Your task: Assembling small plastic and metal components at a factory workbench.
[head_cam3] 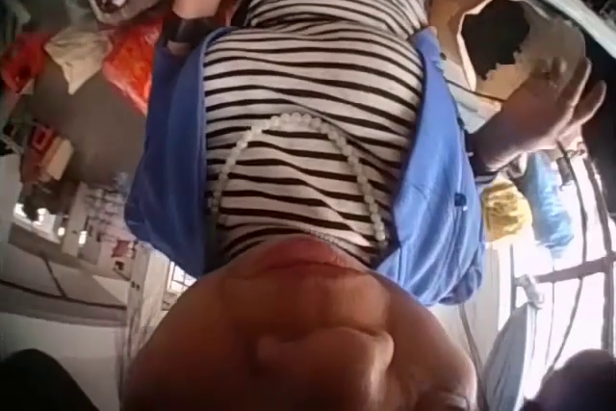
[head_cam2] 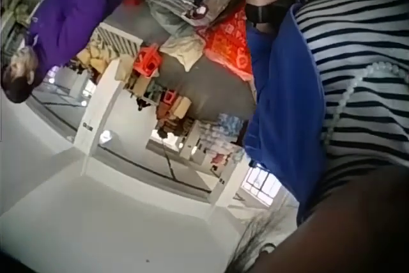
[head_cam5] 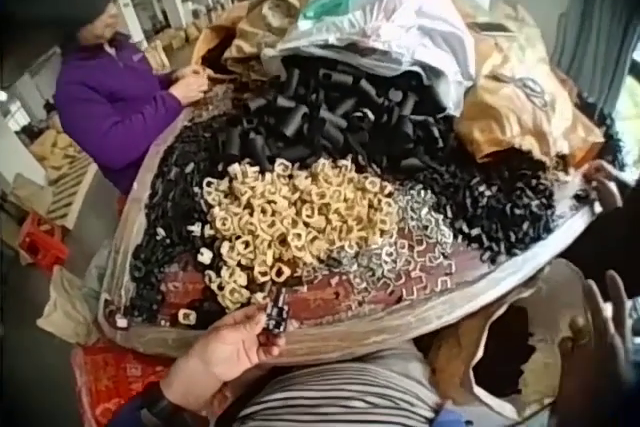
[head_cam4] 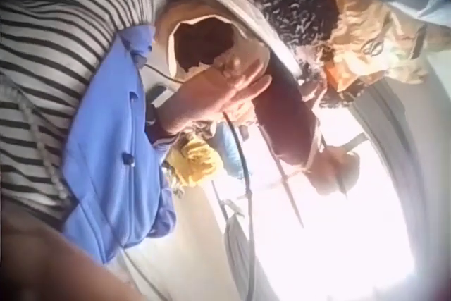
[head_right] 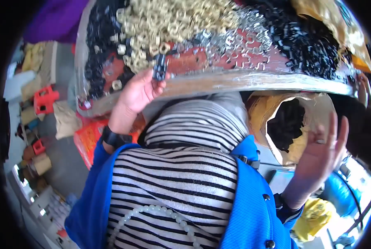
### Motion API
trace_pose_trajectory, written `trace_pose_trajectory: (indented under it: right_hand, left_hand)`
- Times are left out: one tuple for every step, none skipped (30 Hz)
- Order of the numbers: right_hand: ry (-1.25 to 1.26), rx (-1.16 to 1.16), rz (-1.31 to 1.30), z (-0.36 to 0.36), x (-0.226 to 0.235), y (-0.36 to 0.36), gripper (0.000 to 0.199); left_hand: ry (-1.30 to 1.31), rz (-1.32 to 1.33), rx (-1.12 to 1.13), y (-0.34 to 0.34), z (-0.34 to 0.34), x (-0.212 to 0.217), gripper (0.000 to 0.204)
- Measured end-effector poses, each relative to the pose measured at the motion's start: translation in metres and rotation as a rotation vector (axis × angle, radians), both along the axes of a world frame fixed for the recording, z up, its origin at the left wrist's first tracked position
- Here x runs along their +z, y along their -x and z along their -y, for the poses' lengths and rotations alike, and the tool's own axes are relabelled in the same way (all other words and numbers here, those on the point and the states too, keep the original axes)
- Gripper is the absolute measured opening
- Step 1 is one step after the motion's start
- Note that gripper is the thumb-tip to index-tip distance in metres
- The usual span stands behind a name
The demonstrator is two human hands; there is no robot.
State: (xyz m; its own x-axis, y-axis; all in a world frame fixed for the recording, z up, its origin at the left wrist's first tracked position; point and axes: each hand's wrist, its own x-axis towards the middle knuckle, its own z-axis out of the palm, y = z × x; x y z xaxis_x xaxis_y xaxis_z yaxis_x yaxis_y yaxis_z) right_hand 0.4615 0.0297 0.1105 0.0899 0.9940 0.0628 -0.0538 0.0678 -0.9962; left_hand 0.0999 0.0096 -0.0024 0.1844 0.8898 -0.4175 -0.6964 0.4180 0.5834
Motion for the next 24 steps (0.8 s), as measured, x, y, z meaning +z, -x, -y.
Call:
trace_pose_trajectory:
  right_hand:
    - [-0.107,-0.179,-0.176,-0.001,0.000,-0.019,0.062]
    - [-0.247,-0.249,-0.307,-0.002,0.005,-0.045,0.056]
    - [-0.398,-0.341,-0.437,0.004,0.008,-0.069,0.050]
    - [-0.455,-0.408,-0.473,0.006,0.021,-0.076,0.050]
    - [-0.560,-0.434,-0.624,0.003,0.042,-0.084,0.028]
    - [-0.668,-0.450,-0.757,0.001,0.057,-0.089,0.022]
    - [-0.808,-0.641,-0.835,-0.007,0.065,-0.087,0.020]
    - [-0.944,-0.831,-0.903,-0.015,0.079,-0.080,0.020]
    - [-1.014,-0.880,-0.887,-0.021,0.079,-0.076,0.020]
    - [-1.262,-0.636,-0.937,-0.034,0.072,-0.067,0.021]
    - [-1.494,-0.361,-0.947,-0.046,0.075,-0.059,0.025]
    - [-1.443,-0.498,-0.912,-0.065,0.096,-0.026,0.024]
    - [-1.392,-0.639,-0.845,-0.076,0.118,0.006,0.025]
    - [-1.390,-0.597,-0.911,-0.082,0.133,0.027,0.025]
    - [-1.353,-0.507,-1.016,-0.095,0.141,0.056,0.025]
    - [-1.348,-0.437,-0.983,-0.103,0.143,0.069,0.023]
    - [-1.343,-0.361,-0.948,-0.111,0.146,0.080,0.022]
    - [-1.341,-0.312,-0.848,-0.118,0.150,0.094,0.020]
    - [-1.333,-0.265,-0.743,-0.121,0.155,0.105,0.019]
    - [-1.349,-0.206,-0.719,-0.119,0.159,0.111,0.019]
    - [-1.289,0.021,-0.412,-0.114,0.159,0.121,0.020]
    - [-1.211,0.234,-0.102,-0.109,0.157,0.127,0.022]
    - [-1.180,0.321,-0.084,-0.101,0.150,0.133,0.022]
    - [-1.314,0.495,0.318,-0.094,0.140,0.135,0.022]
  left_hand:
    - [-0.013,0.003,-0.028,0.002,-0.003,0.001,0.023]
    - [-0.015,0.015,-0.038,0.002,-0.004,0.005,0.023]
    - [-0.019,0.021,-0.075,-0.003,-0.009,0.005,0.024]
    - [-0.006,0.006,-0.073,-0.005,-0.010,0.007,0.024]
    - [0.003,-0.004,-0.070,-0.004,-0.012,0.008,0.024]
    - [0.006,0.011,-0.080,-0.003,-0.011,0.006,0.026]
    - [0.009,0.028,-0.090,0.000,-0.015,0.005,0.027]
    - [0.017,0.026,-0.096,0.001,-0.016,0.002,0.028]
    - [0.031,0.041,-0.107,-0.001,-0.019,-0.001,0.029]
    - [0.023,0.070,-0.108,-0.004,-0.017,0.005,0.030]
    - [0.014,0.106,-0.109,-0.006,-0.019,0.010,0.032]
    - [-0.015,0.112,-0.092,-0.002,-0.017,0.014,0.033]
    - [-0.032,0.141,-0.094,-0.004,-0.015,0.016,0.034]
    - [-0.069,0.134,-0.102,-0.006,-0.017,0.019,0.035]
    - [-0.112,0.123,-0.051,0.005,-0.011,0.023,0.036]
    - [-0.121,0.075,-0.009,0.007,-0.006,0.023,0.034]
    - [-0.132,0.032,0.040,0.010,-0.006,0.025,0.033]
    - [-0.175,0.079,0.057,0.012,-0.008,0.027,0.033]
    - [-0.183,0.018,0.086,0.014,-0.007,0.029,0.029]
    - [-0.176,-0.042,0.119,0.016,-0.004,0.028,0.026]
    - [-0.177,0.011,0.165,0.017,0.003,0.029,0.026]
    - [-0.202,-0.024,0.165,0.016,0.000,0.031,0.024]
    - [-0.204,-0.055,0.187,0.012,0.009,0.029,0.022]
    - [-0.214,-0.035,0.180,0.009,0.014,0.026,0.021]
